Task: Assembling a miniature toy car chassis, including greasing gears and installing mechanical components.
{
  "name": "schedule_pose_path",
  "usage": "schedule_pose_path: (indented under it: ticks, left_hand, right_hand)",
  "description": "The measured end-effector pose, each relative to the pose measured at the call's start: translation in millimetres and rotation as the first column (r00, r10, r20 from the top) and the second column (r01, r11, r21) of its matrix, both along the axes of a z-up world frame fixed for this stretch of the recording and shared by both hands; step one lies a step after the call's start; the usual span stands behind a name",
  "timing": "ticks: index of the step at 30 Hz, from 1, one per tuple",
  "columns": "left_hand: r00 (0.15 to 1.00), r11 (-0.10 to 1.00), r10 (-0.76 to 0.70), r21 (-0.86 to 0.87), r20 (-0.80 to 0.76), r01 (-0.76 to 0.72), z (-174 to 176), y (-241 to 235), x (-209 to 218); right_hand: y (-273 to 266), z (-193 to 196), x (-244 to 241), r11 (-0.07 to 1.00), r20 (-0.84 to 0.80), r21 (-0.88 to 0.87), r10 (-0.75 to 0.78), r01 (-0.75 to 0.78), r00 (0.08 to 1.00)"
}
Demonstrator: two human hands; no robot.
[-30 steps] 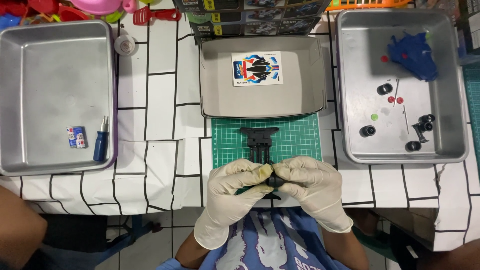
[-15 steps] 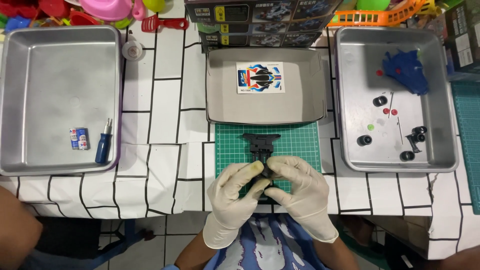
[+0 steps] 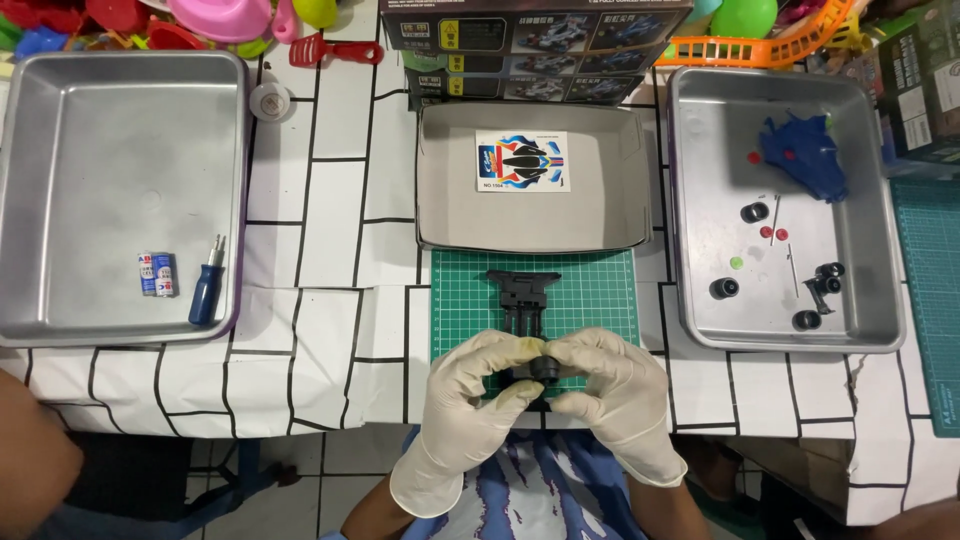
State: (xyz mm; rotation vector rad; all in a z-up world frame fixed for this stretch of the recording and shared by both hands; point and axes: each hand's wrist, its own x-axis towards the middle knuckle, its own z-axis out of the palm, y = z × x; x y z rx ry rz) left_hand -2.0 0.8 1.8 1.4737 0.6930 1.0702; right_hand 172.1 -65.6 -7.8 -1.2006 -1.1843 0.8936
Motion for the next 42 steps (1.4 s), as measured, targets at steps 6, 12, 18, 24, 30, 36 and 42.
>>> schedule_pose_path:
  ticks: [6, 12, 18, 24, 30, 36, 42]
  left_hand:
    - [0.994, 0.998, -0.044, 0.047, 0.101, 0.039, 3.5, -7.1, -1.6]
    - [0.993, 0.997, -0.022, 0.08, 0.119, 0.012, -7.7, -11.3, 0.1]
    - [0.989, 0.997, 0.016, 0.071, 0.144, -0.027, -14.3, -9.7, 0.1]
    - [0.992, 0.996, -0.07, -0.052, 0.103, 0.076, -17.3, -6.6, -8.9]
    - [0.996, 0.997, -0.029, -0.07, 0.084, 0.035, -15.0, -2.5, -23.4]
    - [0.998, 0.996, 0.041, -0.074, -0.045, -0.044, -12.1, 4.2, -28.5]
    - [0.997, 0.998, 0.005, -0.06, -0.077, -0.01, -10.7, 6.1, -28.5]
  right_hand:
    - [5.6, -2.9, -5.4, 0.955, 0.041, 0.295, -0.018, 0.005, 0.999]
    - [-1.6, -25.6, -6.6, 0.95, 0.175, 0.294, -0.158, 0.102, 0.972]
    - [-0.7, -21.3, -15.3, 0.94, 0.191, 0.299, -0.226, 0.163, 0.955]
    - [-7.0, 7.9, -0.6, 0.964, 0.392, 0.226, -0.222, 0.141, 0.893]
    - [-4.0, 82.3, 78.9, 0.569, 0.397, -0.606, -0.39, 0.556, 0.831]
    - [-6.9, 18.6, 186.6, 0.694, 0.872, -0.287, -0.096, 0.661, 0.479]
    - [-0.3, 36.7, 198.2, 0.662, 0.776, -0.453, -0.036, 0.597, 0.63]
